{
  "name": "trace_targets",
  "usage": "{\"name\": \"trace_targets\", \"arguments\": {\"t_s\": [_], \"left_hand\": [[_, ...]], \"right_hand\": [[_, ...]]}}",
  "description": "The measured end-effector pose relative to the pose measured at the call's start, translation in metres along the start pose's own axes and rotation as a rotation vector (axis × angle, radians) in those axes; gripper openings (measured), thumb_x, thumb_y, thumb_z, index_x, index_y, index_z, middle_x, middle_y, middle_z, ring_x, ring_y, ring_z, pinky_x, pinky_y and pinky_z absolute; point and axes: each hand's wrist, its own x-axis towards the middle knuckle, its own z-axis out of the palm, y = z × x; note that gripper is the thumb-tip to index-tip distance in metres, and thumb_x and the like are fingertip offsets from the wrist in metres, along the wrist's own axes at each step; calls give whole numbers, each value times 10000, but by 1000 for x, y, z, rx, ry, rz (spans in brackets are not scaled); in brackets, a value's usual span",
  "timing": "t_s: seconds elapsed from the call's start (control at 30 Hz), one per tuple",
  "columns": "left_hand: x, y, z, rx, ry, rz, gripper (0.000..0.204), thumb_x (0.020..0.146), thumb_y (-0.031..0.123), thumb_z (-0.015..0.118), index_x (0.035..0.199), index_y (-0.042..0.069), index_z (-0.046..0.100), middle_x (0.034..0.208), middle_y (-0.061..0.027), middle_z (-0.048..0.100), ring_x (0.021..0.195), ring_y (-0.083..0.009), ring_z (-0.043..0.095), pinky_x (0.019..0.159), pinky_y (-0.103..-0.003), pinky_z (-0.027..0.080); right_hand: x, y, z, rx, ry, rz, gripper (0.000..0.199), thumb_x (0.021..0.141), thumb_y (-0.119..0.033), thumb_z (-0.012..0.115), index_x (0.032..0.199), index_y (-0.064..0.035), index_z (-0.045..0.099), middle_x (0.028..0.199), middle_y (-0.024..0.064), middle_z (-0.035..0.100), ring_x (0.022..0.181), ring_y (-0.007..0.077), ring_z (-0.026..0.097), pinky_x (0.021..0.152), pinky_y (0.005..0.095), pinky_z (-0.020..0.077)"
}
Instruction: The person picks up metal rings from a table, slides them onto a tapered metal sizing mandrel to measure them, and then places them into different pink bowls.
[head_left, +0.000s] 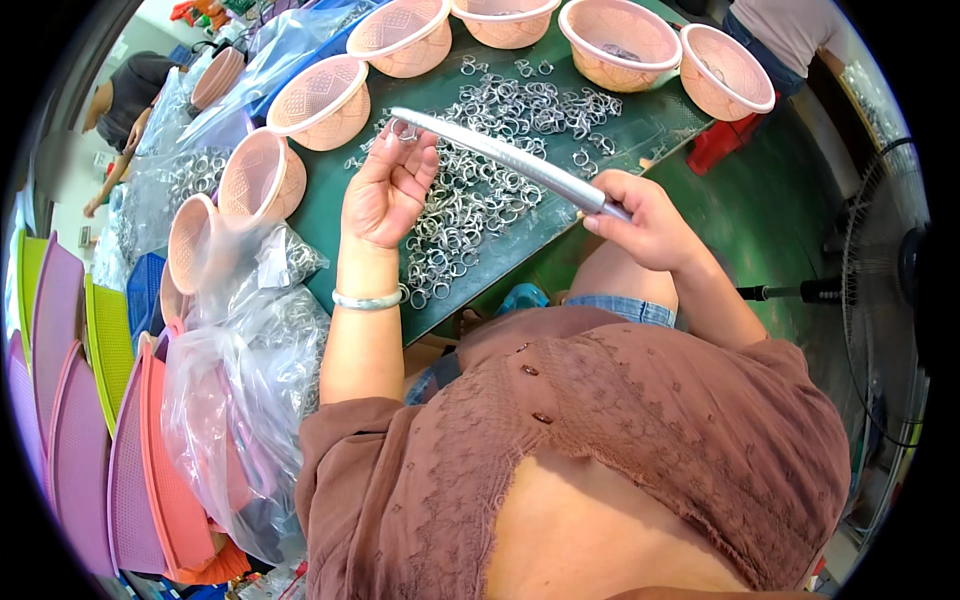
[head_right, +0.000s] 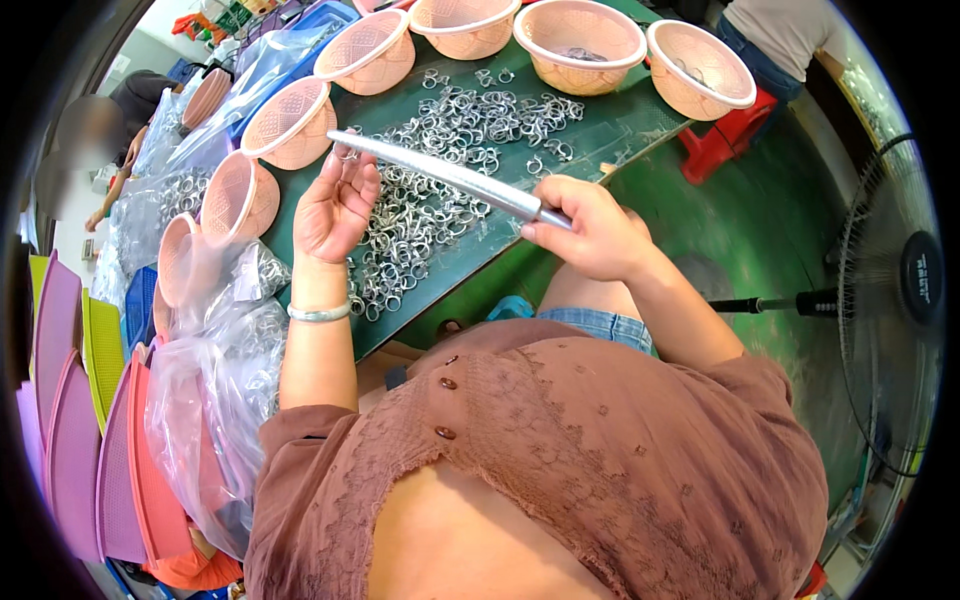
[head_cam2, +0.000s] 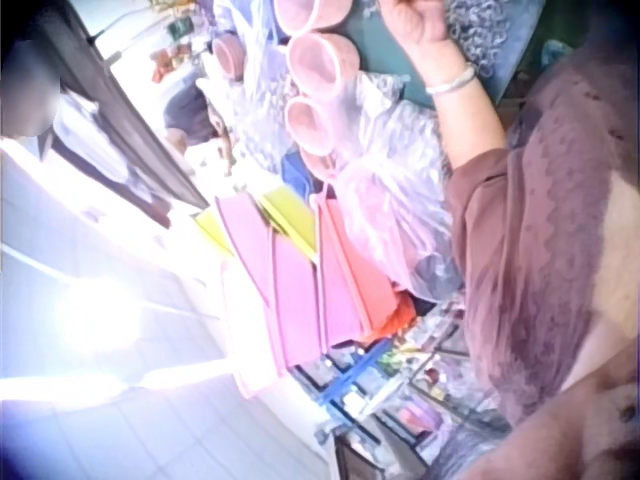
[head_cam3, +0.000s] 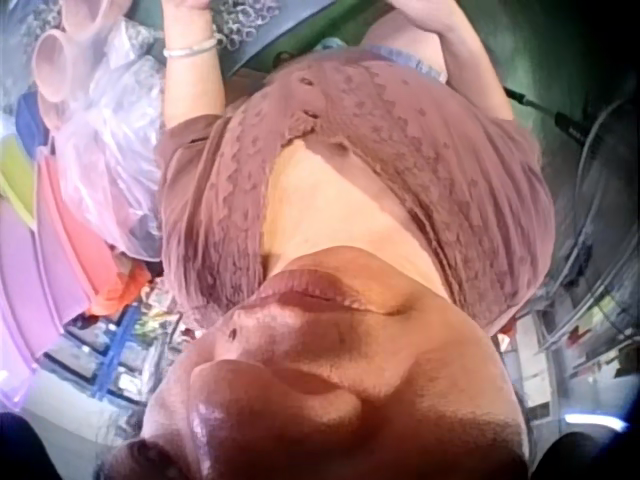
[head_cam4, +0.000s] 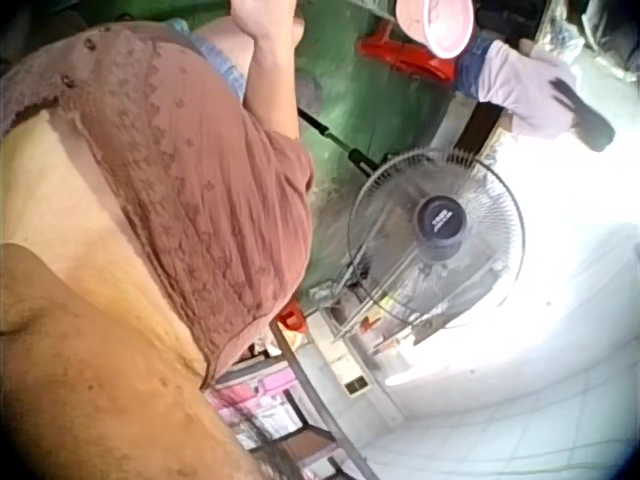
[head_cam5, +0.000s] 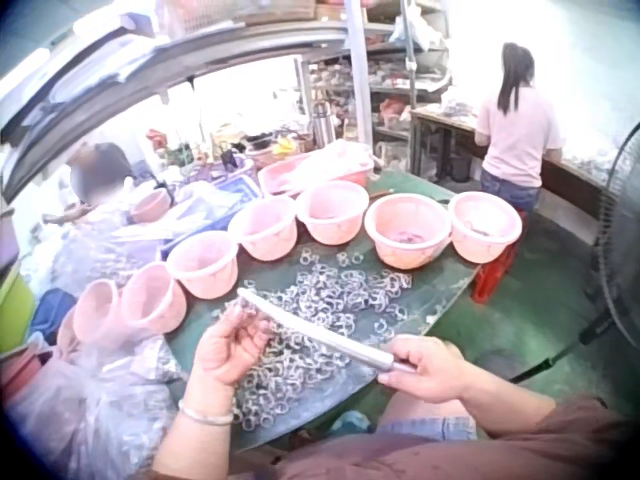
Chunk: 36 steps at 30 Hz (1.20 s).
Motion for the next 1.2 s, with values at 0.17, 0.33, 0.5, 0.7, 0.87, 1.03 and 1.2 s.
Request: {"name": "trace_targets", "arguments": {"t_s": [0.17, 0.33, 0.5, 0.7, 0.87, 1.03, 1.2], "left_hand": [[-5, 1, 9, 37, -104, 25, 356, 891, 63, 510, 1235, 1, 444, 1109, -144, 572, 1038, -230, 564, 900, -357, 484], [-11, -12, 27, 495, -47, 135, 477, 840, 13, 567, 1283, 30, 394, 1088, -121, 577, 1018, -207, 567, 879, -332, 485], [-25, -45, 45, 518, -129, 159, 647, 774, -49, 623, 1340, 24, 318, 1042, -103, 602, 989, -194, 573, 890, -307, 451], [-35, -41, 41, 647, -220, 208, 677, 771, -51, 619, 1356, 35, 289, 1058, -113, 593, 995, -190, 573, 895, -313, 449], [-36, -42, 34, 686, -258, 228, 690, 777, -58, 599, 1372, 41, 264, 1062, -111, 589, 1003, -185, 567, 887, -305, 444], [-40, -43, 35, 679, -238, 230, 687, 771, -32, 615, 1366, 28, 276, 1052, -138, 587, 1009, -200, 560, 907, -329, 429], [-46, -42, 35, 704, -208, 227, 688, 762, -13, 636, 1356, 21, 291, 1062, -158, 586, 1006, -204, 561, 905, -333, 435]], "right_hand": [[-6, -12, 3, -198, 59, -61, 121, 760, -63, 635, 823, -10, 547, 729, 69, 484, 647, 182, 504, 573, 286, 396], [-7, -18, 12, -401, 185, -140, 166, 728, -57, 646, 806, -13, 506, 788, 96, 504, 655, 261, 536, 569, 336, 424], [0, -25, 33, -670, 358, -270, 212, 636, -19, 634, 782, -31, 482, 855, 87, 513, 600, 275, 539, 524, 360, 443], [-3, -13, 39, -741, 439, -394, 249, 577, -18, 636, 772, -35, 483, 902, 85, 541, 595, 246, 539, 521, 336, 435], [-4, -14, 39, -755, 454, -416, 243, 570, -13, 630, 769, -35, 493, 897, 82, 549, 597, 248, 539, 530, 333, 438], [-5, -15, 39, -765, 457, -422, 240, 569, -10, 630, 766, -37, 496, 888, 81, 548, 598, 250, 540, 530, 335, 438], [-5, -16, 41, -753, 460, -434, 234, 575, -7, 628, 765, -41, 495, 879, 77, 545, 591, 253, 534, 527, 338, 436]]}}
